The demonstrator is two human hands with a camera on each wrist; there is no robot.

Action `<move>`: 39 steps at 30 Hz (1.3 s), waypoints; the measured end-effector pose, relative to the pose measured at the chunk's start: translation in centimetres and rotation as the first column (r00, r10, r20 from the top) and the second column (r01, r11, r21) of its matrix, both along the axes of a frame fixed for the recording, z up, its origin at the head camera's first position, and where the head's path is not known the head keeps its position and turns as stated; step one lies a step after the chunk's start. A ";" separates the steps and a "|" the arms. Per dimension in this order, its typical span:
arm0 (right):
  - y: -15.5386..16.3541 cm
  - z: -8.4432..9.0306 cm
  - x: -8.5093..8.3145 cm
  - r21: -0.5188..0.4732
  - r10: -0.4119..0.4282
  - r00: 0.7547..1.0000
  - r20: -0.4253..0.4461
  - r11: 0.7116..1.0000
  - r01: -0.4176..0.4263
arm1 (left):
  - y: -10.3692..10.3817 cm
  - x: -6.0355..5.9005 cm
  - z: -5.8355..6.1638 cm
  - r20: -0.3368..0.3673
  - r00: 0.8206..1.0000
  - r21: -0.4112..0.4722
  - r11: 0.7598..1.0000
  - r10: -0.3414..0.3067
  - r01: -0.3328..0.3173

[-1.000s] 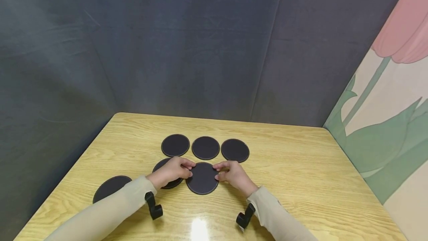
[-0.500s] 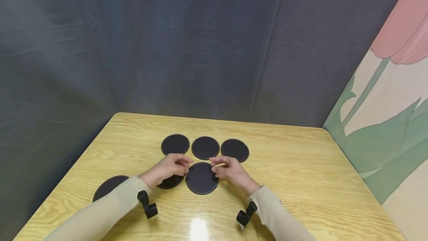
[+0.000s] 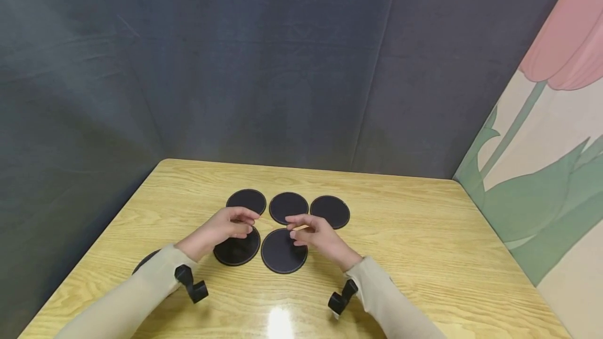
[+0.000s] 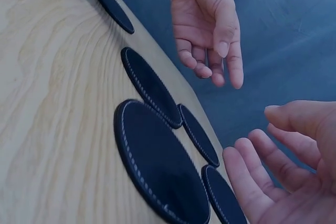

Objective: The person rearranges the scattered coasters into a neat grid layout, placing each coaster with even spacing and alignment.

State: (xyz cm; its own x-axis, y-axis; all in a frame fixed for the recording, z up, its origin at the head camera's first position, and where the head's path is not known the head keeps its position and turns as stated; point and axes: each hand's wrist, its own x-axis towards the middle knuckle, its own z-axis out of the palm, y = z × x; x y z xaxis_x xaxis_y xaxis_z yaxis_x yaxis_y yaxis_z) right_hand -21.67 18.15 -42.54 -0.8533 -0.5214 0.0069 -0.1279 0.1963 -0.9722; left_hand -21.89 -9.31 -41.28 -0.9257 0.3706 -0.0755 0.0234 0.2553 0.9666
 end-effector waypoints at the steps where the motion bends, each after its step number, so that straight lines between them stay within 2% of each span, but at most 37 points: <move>1: -0.2 0.1 0.0 -0.007 0.007 1.000 0.002 1.000 -0.007 | -0.3 0.1 0.1 0.001 1.000 0.003 1.000 0.004 -0.004; 7: -1.3 0.9 0.1 -0.049 0.031 0.999 0.033 0.998 -0.029 | -2.5 0.4 0.8 0.021 0.998 0.024 0.998 0.052 -0.053; 17: -3.9 2.2 -0.4 -0.081 0.076 0.997 0.024 0.994 -0.073 | -6.7 1.7 1.7 -0.010 0.989 0.021 0.988 0.151 -0.151; 28: -7.8 3.5 -1.0 -0.123 0.120 0.993 -0.020 0.985 -0.122 | -11.1 3.1 2.2 -0.031 0.967 -0.008 0.967 0.253 -0.253; 34: -9.9 4.0 -1.1 -0.113 0.167 0.986 -0.021 0.979 -0.168 | -12.8 3.8 2.3 -0.057 0.952 0.020 0.954 0.301 -0.300; 39: -11.5 4.4 -1.3 -0.098 0.200 0.980 -0.007 0.975 -0.200 | -13.9 4.3 2.2 -0.065 0.946 0.043 0.948 0.318 -0.315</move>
